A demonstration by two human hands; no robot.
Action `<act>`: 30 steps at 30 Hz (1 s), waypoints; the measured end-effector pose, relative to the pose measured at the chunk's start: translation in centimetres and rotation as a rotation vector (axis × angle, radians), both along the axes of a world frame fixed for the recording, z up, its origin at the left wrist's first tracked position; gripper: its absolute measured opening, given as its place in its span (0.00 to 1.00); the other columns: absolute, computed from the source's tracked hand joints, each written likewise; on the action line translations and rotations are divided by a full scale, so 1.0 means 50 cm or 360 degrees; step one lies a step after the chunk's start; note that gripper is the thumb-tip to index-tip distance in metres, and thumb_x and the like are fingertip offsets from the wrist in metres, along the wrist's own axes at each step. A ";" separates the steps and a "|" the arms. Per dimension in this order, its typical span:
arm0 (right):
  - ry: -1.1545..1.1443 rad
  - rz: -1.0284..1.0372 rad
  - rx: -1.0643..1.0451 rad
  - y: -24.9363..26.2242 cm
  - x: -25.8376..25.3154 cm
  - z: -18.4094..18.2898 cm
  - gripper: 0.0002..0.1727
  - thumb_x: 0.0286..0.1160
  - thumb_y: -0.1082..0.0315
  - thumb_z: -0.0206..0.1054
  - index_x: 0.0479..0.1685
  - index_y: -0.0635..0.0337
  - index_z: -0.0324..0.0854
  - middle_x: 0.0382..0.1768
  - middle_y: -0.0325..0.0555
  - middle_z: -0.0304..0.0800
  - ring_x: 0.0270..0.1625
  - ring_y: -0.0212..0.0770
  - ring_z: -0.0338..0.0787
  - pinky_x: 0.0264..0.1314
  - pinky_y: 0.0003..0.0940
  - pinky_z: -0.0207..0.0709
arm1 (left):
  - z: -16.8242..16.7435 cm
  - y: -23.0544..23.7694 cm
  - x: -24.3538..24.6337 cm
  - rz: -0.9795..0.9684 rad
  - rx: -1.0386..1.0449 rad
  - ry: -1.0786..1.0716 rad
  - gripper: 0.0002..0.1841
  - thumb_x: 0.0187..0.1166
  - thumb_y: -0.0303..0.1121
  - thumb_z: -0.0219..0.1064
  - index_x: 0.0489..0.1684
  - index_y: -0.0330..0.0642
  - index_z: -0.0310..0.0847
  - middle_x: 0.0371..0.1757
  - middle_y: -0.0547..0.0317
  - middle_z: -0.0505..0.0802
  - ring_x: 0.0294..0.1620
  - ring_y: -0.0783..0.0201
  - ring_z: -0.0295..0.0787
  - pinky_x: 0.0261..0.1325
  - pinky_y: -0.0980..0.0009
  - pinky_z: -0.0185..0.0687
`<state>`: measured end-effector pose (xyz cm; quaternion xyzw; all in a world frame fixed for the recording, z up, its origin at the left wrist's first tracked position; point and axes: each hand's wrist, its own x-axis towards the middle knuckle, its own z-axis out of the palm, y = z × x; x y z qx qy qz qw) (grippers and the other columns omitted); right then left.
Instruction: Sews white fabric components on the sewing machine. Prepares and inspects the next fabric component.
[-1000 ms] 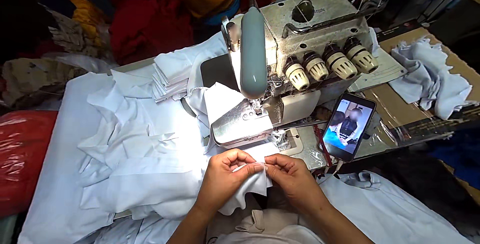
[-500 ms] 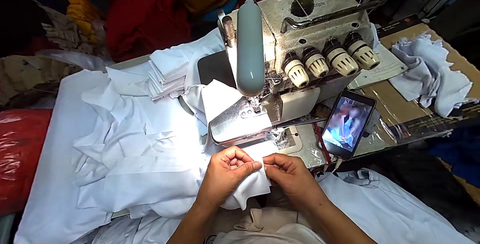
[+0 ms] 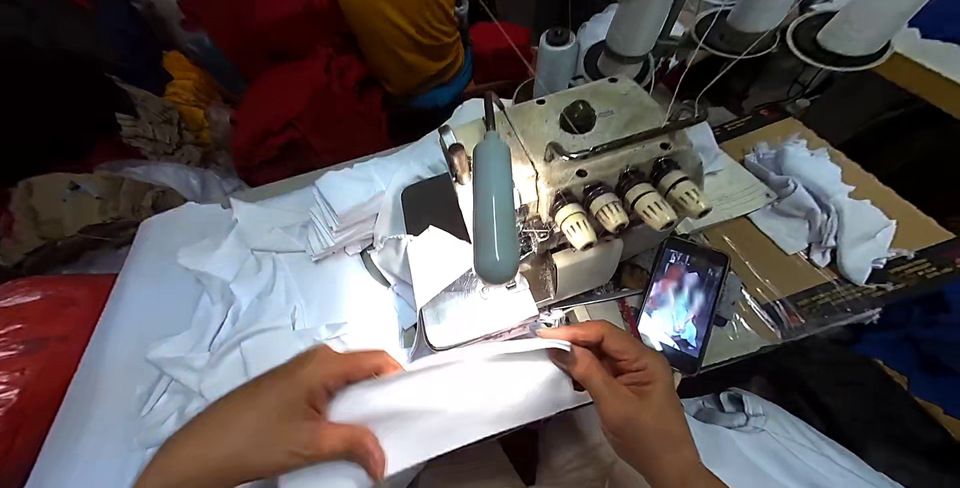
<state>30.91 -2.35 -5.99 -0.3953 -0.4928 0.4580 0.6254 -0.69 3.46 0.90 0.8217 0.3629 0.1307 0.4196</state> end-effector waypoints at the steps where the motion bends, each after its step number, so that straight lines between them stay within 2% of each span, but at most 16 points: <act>1: 0.0021 -0.0027 -0.0090 0.010 -0.008 0.004 0.06 0.79 0.73 0.66 0.45 0.59 0.90 0.36 0.32 0.95 0.35 0.20 0.90 0.38 0.17 0.85 | 0.013 -0.002 0.004 0.0303 0.0339 0.0083 0.23 0.62 0.62 0.77 0.47 0.59 0.89 0.25 0.81 0.89 0.23 0.89 0.81 0.24 0.86 0.78; 2: 0.0090 -0.0022 -0.0221 0.019 -0.018 0.006 0.05 0.78 0.75 0.67 0.46 0.62 0.87 0.33 0.35 0.94 0.32 0.24 0.91 0.35 0.19 0.87 | 0.017 -0.006 0.023 0.0560 0.0745 0.0178 0.24 0.64 0.63 0.75 0.47 0.55 0.89 0.26 0.76 0.87 0.23 0.83 0.78 0.24 0.82 0.74; 3: 0.0198 -0.0003 -0.0367 0.028 -0.027 0.007 0.04 0.78 0.77 0.67 0.46 0.65 0.83 0.29 0.38 0.93 0.28 0.28 0.92 0.30 0.23 0.88 | 0.016 -0.012 0.054 0.0670 0.1087 0.0218 0.25 0.71 0.59 0.72 0.50 0.46 0.89 0.34 0.63 0.89 0.29 0.73 0.81 0.30 0.74 0.77; 4: 0.0296 0.0031 -0.0504 0.036 -0.034 0.010 0.06 0.78 0.79 0.65 0.48 0.64 0.76 0.26 0.42 0.92 0.25 0.33 0.93 0.26 0.27 0.89 | 0.009 -0.026 0.089 0.0639 0.1264 0.0178 0.23 0.78 0.53 0.71 0.52 0.39 0.88 0.43 0.52 0.91 0.41 0.64 0.87 0.41 0.69 0.82; 5: 0.0356 0.0053 -0.0617 0.043 -0.038 0.012 0.08 0.78 0.80 0.64 0.49 0.63 0.71 0.24 0.44 0.91 0.23 0.36 0.93 0.23 0.30 0.89 | -0.006 -0.046 0.125 0.0535 0.1296 0.0113 0.19 0.83 0.50 0.67 0.54 0.42 0.86 0.52 0.51 0.91 0.55 0.63 0.88 0.58 0.69 0.84; 6: 0.0370 0.0067 -0.0693 0.048 -0.040 0.015 0.10 0.78 0.80 0.63 0.49 0.62 0.68 0.23 0.45 0.91 0.21 0.37 0.92 0.21 0.31 0.88 | -0.029 -0.064 0.160 0.0403 0.1274 0.0042 0.18 0.87 0.49 0.63 0.57 0.45 0.86 0.56 0.53 0.92 0.62 0.64 0.88 0.67 0.70 0.82; 7: 0.0364 0.0075 -0.0742 0.052 -0.040 0.018 0.10 0.78 0.80 0.63 0.48 0.61 0.66 0.23 0.45 0.91 0.20 0.37 0.92 0.20 0.30 0.87 | -0.057 -0.076 0.187 0.0290 0.1259 0.0013 0.19 0.89 0.49 0.60 0.61 0.46 0.87 0.60 0.52 0.93 0.65 0.62 0.89 0.70 0.68 0.81; 9: 0.0326 0.0103 -0.0805 0.059 -0.037 0.026 0.10 0.78 0.80 0.64 0.47 0.61 0.66 0.20 0.45 0.89 0.16 0.36 0.89 0.16 0.28 0.84 | -0.117 -0.081 0.208 0.0249 0.1283 0.0055 0.24 0.90 0.53 0.55 0.67 0.45 0.86 0.66 0.54 0.93 0.68 0.62 0.89 0.72 0.66 0.78; 11: 0.0228 0.0096 -0.0844 0.069 -0.035 0.033 0.09 0.79 0.78 0.65 0.44 0.61 0.67 0.16 0.43 0.85 0.11 0.33 0.84 0.11 0.25 0.79 | -0.148 -0.071 0.204 0.0310 0.1330 0.0072 0.25 0.89 0.55 0.55 0.69 0.49 0.86 0.67 0.58 0.93 0.69 0.64 0.87 0.76 0.66 0.74; 14: -0.0109 -0.0003 -0.0833 0.084 -0.031 0.043 0.08 0.79 0.75 0.67 0.41 0.58 0.71 0.12 0.38 0.81 0.09 0.30 0.81 0.10 0.22 0.75 | -0.144 -0.058 0.204 0.0349 0.1385 0.0146 0.25 0.88 0.56 0.55 0.66 0.51 0.89 0.63 0.60 0.95 0.62 0.63 0.90 0.66 0.67 0.79; 16: -0.0325 -0.0149 -0.0574 0.087 -0.030 0.022 0.06 0.76 0.73 0.68 0.41 0.55 0.75 0.10 0.33 0.76 0.10 0.25 0.78 0.11 0.19 0.73 | -0.141 -0.051 0.208 0.0358 0.1419 0.0174 0.25 0.88 0.56 0.56 0.64 0.51 0.90 0.63 0.60 0.95 0.60 0.62 0.91 0.62 0.67 0.80; 18: -0.0578 -0.0341 -0.0046 0.080 -0.026 -0.023 0.04 0.73 0.69 0.66 0.42 0.57 0.83 0.13 0.29 0.73 0.14 0.20 0.74 0.17 0.16 0.70 | -0.141 -0.050 0.210 0.0361 0.1423 0.0178 0.25 0.87 0.57 0.56 0.64 0.50 0.90 0.61 0.59 0.96 0.58 0.61 0.91 0.61 0.67 0.80; 21: -0.0870 -0.0345 0.0503 0.052 -0.013 -0.058 0.11 0.83 0.63 0.65 0.46 0.60 0.90 0.28 0.39 0.90 0.30 0.25 0.86 0.33 0.19 0.81 | -0.146 -0.051 0.208 0.0375 0.1373 0.0145 0.25 0.87 0.57 0.57 0.66 0.50 0.89 0.62 0.59 0.95 0.59 0.62 0.91 0.63 0.67 0.79; 23: -0.1008 -0.0346 0.0595 0.034 -0.015 -0.075 0.16 0.88 0.57 0.61 0.49 0.58 0.91 0.27 0.41 0.88 0.30 0.30 0.86 0.34 0.24 0.81 | -0.149 -0.051 0.207 0.0382 0.1352 0.0112 0.26 0.86 0.57 0.58 0.67 0.49 0.88 0.60 0.58 0.96 0.58 0.62 0.90 0.64 0.66 0.79; 26: -0.1128 -0.0433 0.0654 0.029 -0.017 -0.097 0.21 0.90 0.52 0.58 0.52 0.57 0.90 0.24 0.40 0.85 0.27 0.31 0.85 0.31 0.24 0.79 | -0.149 -0.051 0.207 0.0390 0.1318 0.0099 0.26 0.85 0.57 0.59 0.68 0.50 0.88 0.61 0.59 0.95 0.61 0.64 0.90 0.68 0.67 0.77; 30: -0.1146 -0.0457 0.0654 0.029 -0.027 -0.110 0.22 0.91 0.52 0.55 0.55 0.59 0.88 0.25 0.41 0.86 0.27 0.31 0.86 0.30 0.24 0.80 | -0.149 -0.050 0.201 0.0394 0.1294 0.0121 0.27 0.85 0.60 0.59 0.66 0.51 0.89 0.59 0.59 0.96 0.61 0.64 0.90 0.69 0.66 0.77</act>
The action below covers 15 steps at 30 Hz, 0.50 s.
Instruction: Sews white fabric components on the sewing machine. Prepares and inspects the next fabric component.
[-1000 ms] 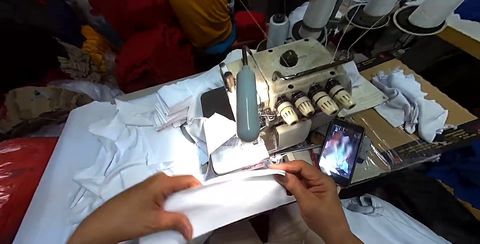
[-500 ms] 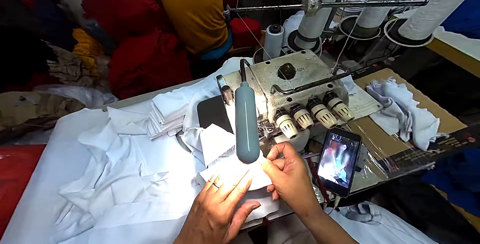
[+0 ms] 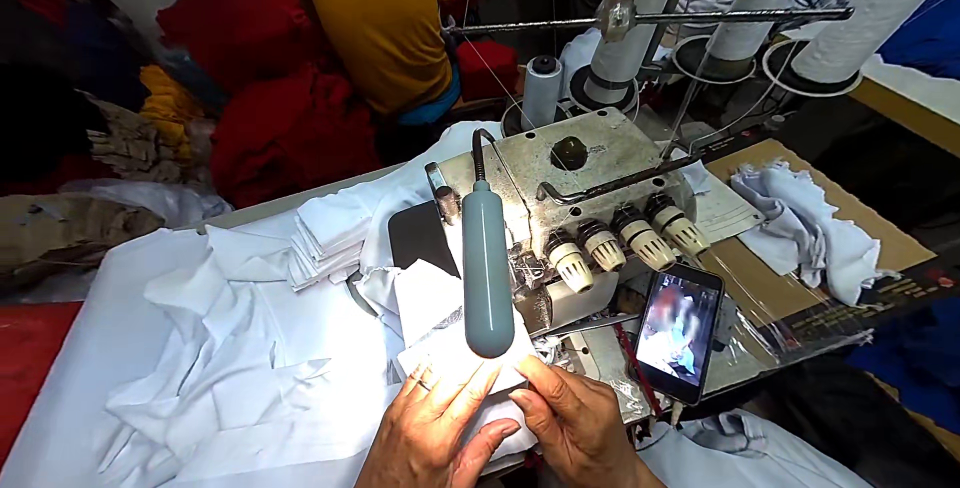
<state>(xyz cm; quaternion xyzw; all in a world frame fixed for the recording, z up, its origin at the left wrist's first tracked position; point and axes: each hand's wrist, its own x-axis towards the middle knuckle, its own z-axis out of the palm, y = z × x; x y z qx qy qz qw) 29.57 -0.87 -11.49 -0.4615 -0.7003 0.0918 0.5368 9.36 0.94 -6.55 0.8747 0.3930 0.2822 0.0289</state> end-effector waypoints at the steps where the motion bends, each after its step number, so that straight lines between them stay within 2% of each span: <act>1: -0.0005 -0.0008 -0.0001 0.002 -0.002 0.001 0.22 0.91 0.53 0.55 0.55 0.60 0.88 0.25 0.42 0.87 0.27 0.31 0.86 0.31 0.24 0.81 | -0.001 0.003 -0.002 0.0005 0.0005 -0.0001 0.27 0.85 0.60 0.58 0.64 0.50 0.90 0.57 0.58 0.97 0.58 0.63 0.91 0.68 0.66 0.78; 3: -0.0030 -0.0053 0.0002 0.008 -0.007 0.006 0.21 0.90 0.55 0.55 0.53 0.62 0.89 0.24 0.42 0.88 0.26 0.32 0.86 0.30 0.25 0.80 | -0.003 0.016 -0.006 0.0027 0.0022 -0.0001 0.28 0.84 0.62 0.58 0.52 0.47 0.94 0.46 0.56 0.98 0.51 0.60 0.93 0.64 0.62 0.81; 6: -0.0093 -0.0105 -0.0010 0.020 -0.012 0.021 0.21 0.87 0.58 0.57 0.48 0.63 0.92 0.23 0.43 0.91 0.26 0.34 0.89 0.30 0.28 0.82 | 0.006 0.060 -0.024 0.0027 -0.0006 0.0028 0.30 0.82 0.62 0.57 0.35 0.43 0.92 0.37 0.55 0.95 0.47 0.59 0.93 0.67 0.56 0.83; 7: -0.0116 -0.0111 -0.0013 0.022 -0.013 0.024 0.20 0.87 0.58 0.57 0.46 0.63 0.92 0.23 0.42 0.90 0.26 0.34 0.89 0.29 0.28 0.82 | 0.010 0.081 -0.030 0.0002 -0.0007 0.0015 0.29 0.80 0.61 0.58 0.32 0.43 0.91 0.39 0.55 0.95 0.51 0.59 0.93 0.69 0.56 0.82; 8: -0.0135 -0.0106 -0.0017 0.022 -0.013 0.026 0.20 0.87 0.57 0.57 0.46 0.62 0.92 0.22 0.42 0.89 0.26 0.34 0.89 0.29 0.28 0.82 | 0.016 0.104 -0.038 -0.0053 -0.0020 -0.0009 0.26 0.79 0.57 0.59 0.35 0.42 0.90 0.48 0.54 0.96 0.60 0.60 0.91 0.74 0.57 0.80; 9: -0.0143 -0.0098 -0.0017 0.020 -0.013 0.026 0.20 0.87 0.57 0.57 0.45 0.61 0.92 0.22 0.41 0.89 0.26 0.34 0.89 0.29 0.28 0.82 | 0.023 0.125 -0.045 -0.0129 -0.0068 -0.0035 0.23 0.79 0.53 0.61 0.45 0.42 0.91 0.60 0.55 0.94 0.73 0.61 0.85 0.81 0.57 0.74; 10: -0.0126 -0.0086 -0.0014 0.017 -0.013 0.024 0.21 0.87 0.56 0.57 0.45 0.61 0.92 0.22 0.41 0.88 0.25 0.34 0.88 0.28 0.28 0.81 | 0.028 0.146 -0.051 -0.0197 -0.0092 -0.0054 0.22 0.77 0.49 0.62 0.55 0.42 0.90 0.68 0.56 0.91 0.79 0.61 0.79 0.86 0.57 0.69; 12: -0.0004 -0.0032 -0.0030 0.005 -0.007 0.016 0.20 0.88 0.57 0.56 0.50 0.63 0.91 0.24 0.42 0.90 0.26 0.32 0.88 0.30 0.27 0.82 | 0.031 0.181 -0.063 -0.0244 -0.0120 -0.0072 0.26 0.76 0.47 0.62 0.66 0.40 0.86 0.74 0.55 0.88 0.84 0.60 0.74 0.89 0.55 0.63; 14: 0.0221 0.0033 -0.0165 -0.019 0.008 0.005 0.22 0.93 0.55 0.53 0.65 0.60 0.84 0.26 0.41 0.89 0.27 0.28 0.86 0.31 0.24 0.83 | 0.036 0.190 -0.079 -0.0148 -0.0178 -0.0057 0.27 0.79 0.48 0.62 0.70 0.37 0.83 0.76 0.51 0.86 0.85 0.56 0.73 0.89 0.52 0.61; 15: 0.0342 0.0043 -0.0295 -0.033 0.018 -0.004 0.24 0.94 0.51 0.49 0.74 0.55 0.78 0.26 0.38 0.86 0.26 0.27 0.85 0.30 0.24 0.83 | 0.042 0.181 -0.083 -0.0041 -0.0168 -0.0047 0.27 0.79 0.47 0.63 0.70 0.36 0.83 0.76 0.47 0.85 0.84 0.53 0.75 0.89 0.49 0.61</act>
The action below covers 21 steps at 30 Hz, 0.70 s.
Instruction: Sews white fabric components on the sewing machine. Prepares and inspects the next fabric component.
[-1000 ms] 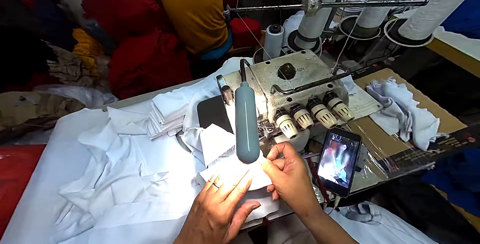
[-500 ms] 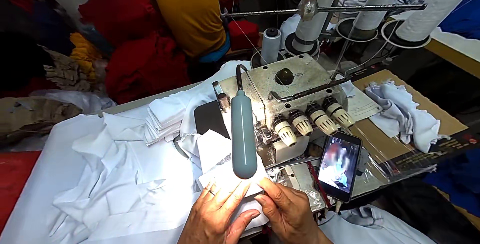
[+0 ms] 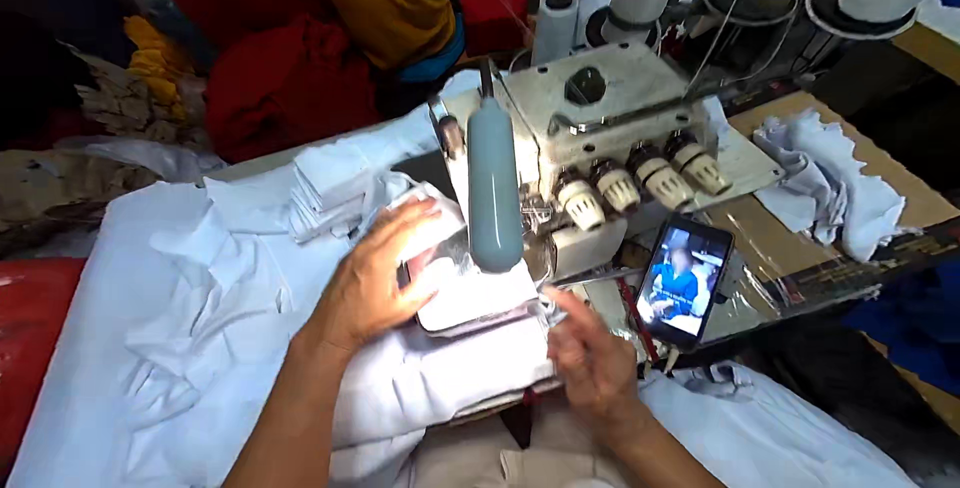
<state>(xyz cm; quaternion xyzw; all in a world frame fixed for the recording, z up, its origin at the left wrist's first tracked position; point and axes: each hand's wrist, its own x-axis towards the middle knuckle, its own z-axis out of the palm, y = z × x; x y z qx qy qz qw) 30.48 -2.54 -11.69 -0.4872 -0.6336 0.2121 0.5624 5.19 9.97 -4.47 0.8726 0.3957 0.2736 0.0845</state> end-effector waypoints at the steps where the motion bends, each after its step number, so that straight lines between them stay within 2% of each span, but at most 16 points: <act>1: 0.0109 -0.0008 -0.0137 -0.012 0.014 -0.010 0.25 0.94 0.50 0.48 0.79 0.52 0.73 0.25 0.35 0.85 0.24 0.26 0.84 0.27 0.24 0.83 | 0.008 -0.023 0.003 0.0137 0.0073 0.0001 0.27 0.80 0.46 0.65 0.68 0.34 0.84 0.75 0.44 0.86 0.81 0.49 0.78 0.87 0.46 0.64; 3: 0.0318 -0.0070 -0.0381 -0.024 0.042 -0.033 0.24 0.94 0.53 0.48 0.80 0.55 0.66 0.24 0.33 0.82 0.21 0.26 0.83 0.24 0.25 0.82 | 0.021 -0.093 0.031 0.0329 0.0347 -0.0040 0.26 0.75 0.46 0.70 0.61 0.30 0.86 0.66 0.36 0.89 0.70 0.43 0.85 0.75 0.45 0.75; 4: 0.0404 -0.0109 -0.0476 -0.026 0.049 -0.047 0.23 0.93 0.56 0.48 0.77 0.58 0.66 0.22 0.33 0.81 0.19 0.27 0.82 0.22 0.25 0.82 | 0.015 -0.135 0.053 0.0322 0.0453 -0.0090 0.23 0.74 0.46 0.70 0.54 0.32 0.86 0.58 0.37 0.91 0.63 0.44 0.86 0.67 0.49 0.77; 6: 0.0460 -0.0162 -0.0558 -0.027 0.054 -0.072 0.19 0.92 0.61 0.50 0.70 0.62 0.70 0.22 0.34 0.81 0.17 0.28 0.81 0.19 0.25 0.81 | -0.026 -0.218 0.111 0.0154 0.0408 -0.0168 0.13 0.78 0.43 0.70 0.43 0.43 0.88 0.43 0.52 0.93 0.49 0.58 0.89 0.55 0.63 0.82; 7: 0.0417 -0.0162 -0.0537 -0.025 0.053 -0.078 0.17 0.91 0.62 0.51 0.68 0.62 0.72 0.23 0.34 0.82 0.17 0.27 0.82 0.19 0.24 0.82 | -0.055 -0.242 0.143 0.0050 0.0324 -0.0132 0.10 0.80 0.40 0.69 0.41 0.42 0.90 0.39 0.53 0.94 0.43 0.59 0.91 0.48 0.65 0.85; 9: 0.0293 -0.0167 -0.0478 -0.023 0.049 -0.085 0.16 0.91 0.61 0.54 0.63 0.62 0.75 0.22 0.34 0.83 0.17 0.26 0.82 0.19 0.23 0.82 | -0.116 -0.264 0.187 0.0053 0.0166 0.0033 0.10 0.78 0.35 0.67 0.38 0.38 0.91 0.37 0.51 0.93 0.39 0.56 0.92 0.42 0.64 0.88; 11: 0.0257 -0.0149 -0.0427 -0.021 0.049 -0.088 0.15 0.91 0.61 0.54 0.61 0.62 0.77 0.21 0.34 0.83 0.17 0.26 0.82 0.19 0.23 0.82 | -0.150 -0.265 0.199 0.0180 0.0138 0.0120 0.09 0.76 0.33 0.66 0.34 0.38 0.90 0.36 0.51 0.91 0.38 0.55 0.91 0.39 0.66 0.88; 13: 0.0283 -0.0130 -0.0413 -0.024 0.053 -0.089 0.13 0.91 0.62 0.55 0.57 0.62 0.78 0.20 0.34 0.83 0.17 0.26 0.83 0.19 0.23 0.83 | -0.153 -0.261 0.199 0.0219 0.0128 0.0073 0.09 0.74 0.32 0.66 0.30 0.39 0.90 0.33 0.52 0.91 0.36 0.57 0.91 0.36 0.68 0.87; 18: 0.0440 -0.0169 -0.0609 -0.036 0.049 -0.042 0.09 0.86 0.64 0.61 0.52 0.59 0.82 0.27 0.34 0.87 0.24 0.27 0.86 0.26 0.21 0.83 | -0.149 -0.244 0.171 0.0141 -0.0245 -0.0546 0.06 0.68 0.32 0.71 0.27 0.41 0.93 0.32 0.62 0.94 0.36 0.74 0.91 0.41 0.79 0.88; 21: 0.0574 0.0079 -0.0996 -0.048 0.048 0.014 0.13 0.87 0.66 0.58 0.51 0.61 0.88 0.32 0.38 0.95 0.29 0.30 0.92 0.32 0.25 0.87 | -0.141 -0.253 0.160 0.0173 -0.0303 -0.0777 0.05 0.67 0.31 0.74 0.26 0.42 0.95 0.32 0.64 0.95 0.39 0.76 0.91 0.44 0.80 0.89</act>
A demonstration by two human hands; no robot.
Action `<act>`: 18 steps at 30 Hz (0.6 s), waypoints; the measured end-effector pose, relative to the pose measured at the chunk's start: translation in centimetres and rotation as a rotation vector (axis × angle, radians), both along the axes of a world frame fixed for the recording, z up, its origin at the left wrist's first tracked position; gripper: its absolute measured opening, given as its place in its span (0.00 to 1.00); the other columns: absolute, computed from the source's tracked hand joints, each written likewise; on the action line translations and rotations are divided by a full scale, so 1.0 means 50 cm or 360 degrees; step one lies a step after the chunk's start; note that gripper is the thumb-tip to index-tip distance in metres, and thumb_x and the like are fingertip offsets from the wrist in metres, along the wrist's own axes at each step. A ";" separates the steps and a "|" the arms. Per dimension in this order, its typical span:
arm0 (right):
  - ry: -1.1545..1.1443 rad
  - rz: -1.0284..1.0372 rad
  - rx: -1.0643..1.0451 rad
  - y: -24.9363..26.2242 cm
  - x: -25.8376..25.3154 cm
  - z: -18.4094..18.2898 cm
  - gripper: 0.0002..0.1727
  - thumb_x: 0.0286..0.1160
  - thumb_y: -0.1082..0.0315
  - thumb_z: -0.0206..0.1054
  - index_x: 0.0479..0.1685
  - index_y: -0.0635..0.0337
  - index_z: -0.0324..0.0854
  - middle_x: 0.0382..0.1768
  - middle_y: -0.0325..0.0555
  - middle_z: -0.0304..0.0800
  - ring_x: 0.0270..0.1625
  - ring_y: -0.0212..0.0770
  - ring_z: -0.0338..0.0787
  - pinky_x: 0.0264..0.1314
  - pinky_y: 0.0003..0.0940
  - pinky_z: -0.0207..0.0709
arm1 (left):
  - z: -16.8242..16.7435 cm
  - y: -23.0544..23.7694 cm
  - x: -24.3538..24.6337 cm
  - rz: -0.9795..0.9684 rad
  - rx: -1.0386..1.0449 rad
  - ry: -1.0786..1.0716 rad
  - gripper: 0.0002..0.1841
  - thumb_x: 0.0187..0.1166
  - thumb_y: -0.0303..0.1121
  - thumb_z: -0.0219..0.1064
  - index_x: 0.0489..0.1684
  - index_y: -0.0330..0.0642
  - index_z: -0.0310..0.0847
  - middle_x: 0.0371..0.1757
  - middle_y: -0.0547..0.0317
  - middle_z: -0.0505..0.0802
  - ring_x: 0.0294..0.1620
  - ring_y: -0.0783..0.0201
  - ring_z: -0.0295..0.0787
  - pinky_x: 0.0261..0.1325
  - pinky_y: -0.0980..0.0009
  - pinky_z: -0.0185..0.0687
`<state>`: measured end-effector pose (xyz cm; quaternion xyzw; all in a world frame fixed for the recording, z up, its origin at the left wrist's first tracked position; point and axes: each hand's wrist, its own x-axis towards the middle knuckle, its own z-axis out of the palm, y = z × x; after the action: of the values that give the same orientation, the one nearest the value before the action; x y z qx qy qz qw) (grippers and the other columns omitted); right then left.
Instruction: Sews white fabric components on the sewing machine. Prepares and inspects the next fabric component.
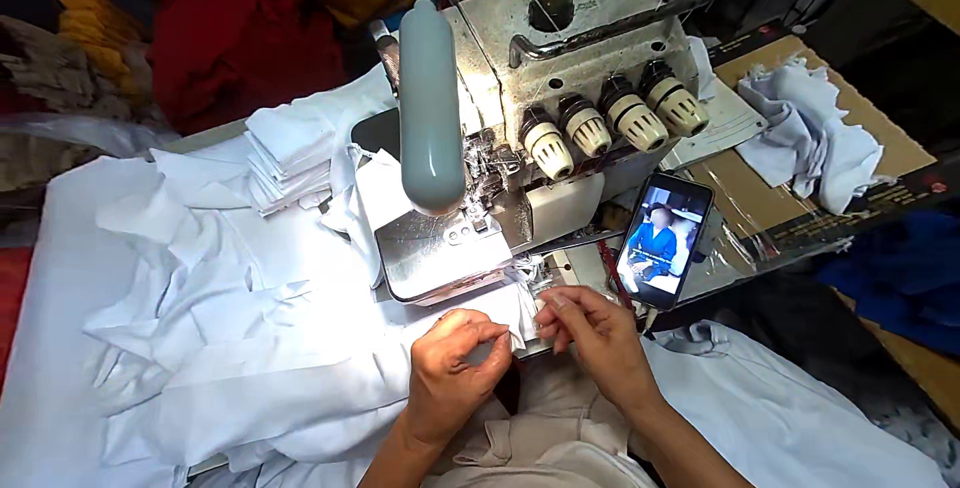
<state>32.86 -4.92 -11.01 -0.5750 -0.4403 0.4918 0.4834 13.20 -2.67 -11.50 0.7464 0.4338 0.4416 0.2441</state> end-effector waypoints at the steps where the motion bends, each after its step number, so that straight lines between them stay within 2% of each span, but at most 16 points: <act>1: 0.0171 0.0148 -0.0187 0.002 0.002 0.018 0.14 0.89 0.66 0.57 0.52 0.63 0.89 0.35 0.41 0.96 0.32 0.33 0.94 0.37 0.27 0.90 | 0.000 -0.004 -0.001 0.0013 0.0025 -0.0021 0.05 0.67 0.31 0.74 0.27 0.42 0.95 0.32 0.64 0.95 0.40 0.75 0.91 0.45 0.79 0.88; 3: 0.0513 0.0347 -0.0482 0.014 0.002 0.042 0.13 0.89 0.69 0.58 0.48 0.67 0.88 0.36 0.44 0.94 0.37 0.34 0.95 0.44 0.29 0.91 | -0.002 -0.010 0.000 0.0018 0.0106 -0.0013 0.04 0.67 0.31 0.75 0.28 0.42 0.96 0.33 0.62 0.94 0.41 0.74 0.90 0.46 0.78 0.85; 5: 0.0606 0.0394 -0.0560 0.019 -0.003 0.047 0.11 0.85 0.72 0.62 0.42 0.68 0.89 0.32 0.43 0.93 0.35 0.33 0.94 0.45 0.28 0.91 | -0.003 -0.015 0.002 0.0012 0.0185 0.0053 0.04 0.68 0.30 0.74 0.30 0.42 0.96 0.33 0.61 0.94 0.40 0.73 0.89 0.47 0.79 0.84; 9: 0.0345 0.0355 -0.0486 0.019 -0.016 0.047 0.04 0.78 0.73 0.70 0.38 0.64 0.89 0.26 0.39 0.92 0.30 0.29 0.92 0.40 0.24 0.89 | -0.003 -0.021 0.002 0.0005 0.0243 0.0107 0.05 0.70 0.31 0.74 0.32 0.42 0.96 0.33 0.61 0.93 0.40 0.72 0.88 0.47 0.79 0.83; 12: 0.0316 0.0402 -0.0433 0.018 -0.020 0.048 0.05 0.80 0.73 0.67 0.39 0.64 0.88 0.26 0.38 0.92 0.30 0.29 0.92 0.41 0.24 0.88 | 0.000 -0.020 -0.004 0.0055 0.0178 0.0004 0.04 0.67 0.30 0.75 0.29 0.41 0.95 0.33 0.61 0.93 0.41 0.73 0.89 0.46 0.81 0.84; 15: 0.0278 0.0446 -0.0355 0.015 -0.022 0.052 0.07 0.83 0.72 0.65 0.40 0.63 0.87 0.30 0.36 0.94 0.34 0.27 0.93 0.44 0.22 0.89 | 0.011 -0.017 -0.017 0.0097 0.0095 -0.0121 0.02 0.65 0.30 0.75 0.28 0.42 0.93 0.34 0.63 0.93 0.42 0.75 0.90 0.46 0.81 0.88; 18: 0.0027 0.0350 -0.0238 0.011 -0.015 0.043 0.08 0.83 0.70 0.63 0.42 0.59 0.88 0.33 0.34 0.93 0.34 0.23 0.91 0.42 0.19 0.86 | 0.023 -0.014 -0.030 0.0121 0.0005 -0.0231 0.01 0.65 0.30 0.74 0.28 0.44 0.92 0.35 0.66 0.93 0.40 0.76 0.91 0.43 0.81 0.89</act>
<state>32.09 -4.36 -8.85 -0.5534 -0.4587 0.5782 0.3860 11.71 -3.38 -10.32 0.6958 0.4424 0.5042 0.2569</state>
